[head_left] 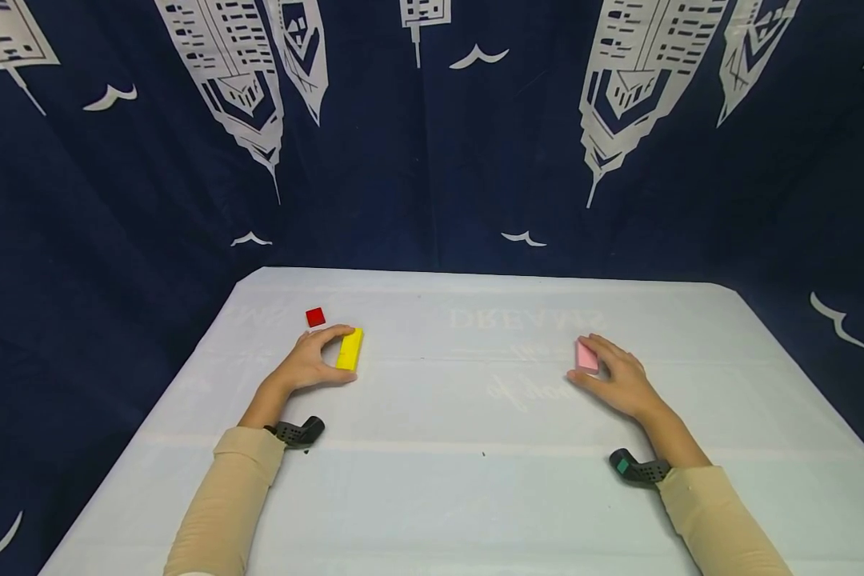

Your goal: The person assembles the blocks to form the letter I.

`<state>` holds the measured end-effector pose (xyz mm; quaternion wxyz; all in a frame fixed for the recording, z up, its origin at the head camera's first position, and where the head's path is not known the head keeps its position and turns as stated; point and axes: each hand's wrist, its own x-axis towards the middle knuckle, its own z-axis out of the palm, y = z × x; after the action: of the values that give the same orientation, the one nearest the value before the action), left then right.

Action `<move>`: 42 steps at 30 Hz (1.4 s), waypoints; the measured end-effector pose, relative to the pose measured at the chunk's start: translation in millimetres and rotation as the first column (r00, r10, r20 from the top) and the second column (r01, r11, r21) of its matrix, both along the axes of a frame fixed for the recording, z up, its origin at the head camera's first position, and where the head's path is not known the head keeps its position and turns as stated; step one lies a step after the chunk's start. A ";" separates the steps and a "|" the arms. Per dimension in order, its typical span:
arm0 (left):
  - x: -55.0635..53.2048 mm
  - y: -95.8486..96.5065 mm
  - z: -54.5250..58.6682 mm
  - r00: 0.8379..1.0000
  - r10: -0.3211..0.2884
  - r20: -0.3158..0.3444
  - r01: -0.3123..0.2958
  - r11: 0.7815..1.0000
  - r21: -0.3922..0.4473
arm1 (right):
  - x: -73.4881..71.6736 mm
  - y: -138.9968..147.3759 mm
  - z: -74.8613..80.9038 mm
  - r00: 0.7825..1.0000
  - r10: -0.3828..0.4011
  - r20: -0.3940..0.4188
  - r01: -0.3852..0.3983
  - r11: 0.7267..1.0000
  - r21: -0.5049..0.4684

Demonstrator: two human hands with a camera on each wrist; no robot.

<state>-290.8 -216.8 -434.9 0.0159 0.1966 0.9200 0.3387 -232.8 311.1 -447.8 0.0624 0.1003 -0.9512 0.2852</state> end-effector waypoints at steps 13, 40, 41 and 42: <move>-1.2 14.7 11.4 0.998 -0.024 -0.051 0.024 1.000 0.001 | 0.7 -0.2 1.6 1.000 0.000 0.005 0.000 1.000 -0.003; -10.2 46.8 5.7 0.994 -0.044 -0.104 0.039 0.998 -0.045 | -0.1 -0.6 1.0 1.000 0.002 -0.005 -0.002 1.000 0.005; -10.7 47.9 5.6 0.993 -0.045 -0.105 0.041 0.998 -0.044 | 0.0 -0.9 0.8 1.000 0.003 -0.003 -0.003 1.000 0.005; -11.2 49.0 5.6 0.993 -0.047 -0.105 0.042 0.998 -0.045 | 0.1 -1.0 0.8 1.000 0.003 -0.003 -0.003 1.000 0.006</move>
<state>-302.0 -167.9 -429.3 -0.0214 0.2343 0.9219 0.3077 -232.7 310.1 -447.0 0.0630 0.1024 -0.9518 0.2822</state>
